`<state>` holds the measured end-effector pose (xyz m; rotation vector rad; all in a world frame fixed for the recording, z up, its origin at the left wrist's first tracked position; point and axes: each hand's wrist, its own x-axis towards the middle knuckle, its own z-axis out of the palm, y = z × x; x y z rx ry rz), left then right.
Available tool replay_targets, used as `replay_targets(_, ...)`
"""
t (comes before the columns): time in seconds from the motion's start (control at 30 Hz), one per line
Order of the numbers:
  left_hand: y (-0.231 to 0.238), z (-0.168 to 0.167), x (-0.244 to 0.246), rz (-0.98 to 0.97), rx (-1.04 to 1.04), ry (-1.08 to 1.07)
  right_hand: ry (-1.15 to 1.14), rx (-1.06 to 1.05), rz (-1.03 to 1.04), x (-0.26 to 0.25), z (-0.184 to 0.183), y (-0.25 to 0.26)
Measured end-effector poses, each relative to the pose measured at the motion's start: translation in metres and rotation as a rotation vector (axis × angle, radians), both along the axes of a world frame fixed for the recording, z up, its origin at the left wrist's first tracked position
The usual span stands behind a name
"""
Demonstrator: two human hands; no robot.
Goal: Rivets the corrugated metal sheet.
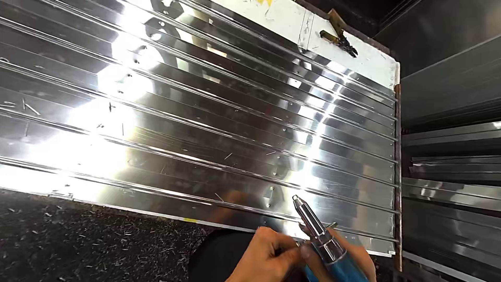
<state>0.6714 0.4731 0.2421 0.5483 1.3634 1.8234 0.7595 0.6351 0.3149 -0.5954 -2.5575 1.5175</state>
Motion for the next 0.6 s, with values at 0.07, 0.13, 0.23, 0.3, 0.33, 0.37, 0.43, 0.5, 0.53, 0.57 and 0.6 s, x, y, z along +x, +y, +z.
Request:
replay_targets(0.07, -0.003, 0.005, -0.012, 0.236, 0.071, -0.348, 0.056, 0.059, 0.031, -0.001, 0.002, -0.002)
replay_targets(0.13, 0.001, 0.016, -0.027, 0.473, 0.062, -0.696, 0.044, 0.105, 0.089, -0.004, 0.006, -0.004)
replay_targets(0.23, 0.012, 0.017, -0.040, 0.578, 0.046, -0.881, -0.007, 0.091, 0.150, -0.013, 0.001, -0.002)
replay_targets(0.3, 0.019, 0.015, -0.045, 0.573, 0.029, -0.922, -0.030, 0.085, 0.155, -0.020, -0.008, 0.000)
replay_targets(0.33, 0.023, 0.014, -0.048, 0.579, 0.011, -0.947, -0.038, 0.089, 0.150, -0.023, -0.012, 0.002)
replay_targets(0.37, 0.027, 0.013, -0.052, 0.587, -0.012, -0.977, -0.054, 0.094, 0.144, -0.027, -0.015, 0.003)
replay_targets(0.43, 0.035, 0.008, -0.060, 0.617, -0.047, -1.037, -0.100, 0.095, 0.136, -0.035, -0.019, 0.007)
replay_targets(0.5, 0.043, 0.002, -0.071, 0.657, -0.080, -1.089, -0.144, 0.071, 0.131, -0.043, -0.024, 0.012)
replay_targets(0.53, 0.047, 0.000, -0.077, 0.669, -0.101, -1.110, -0.162, 0.058, 0.126, -0.048, -0.026, 0.015)
replay_targets(0.57, 0.052, -0.003, -0.084, 0.672, -0.129, -1.130, -0.176, 0.050, 0.118, -0.054, -0.030, 0.017)
replay_targets(0.6, 0.056, -0.005, -0.090, 0.666, -0.161, -1.151, -0.190, 0.048, 0.107, -0.059, -0.033, 0.020)
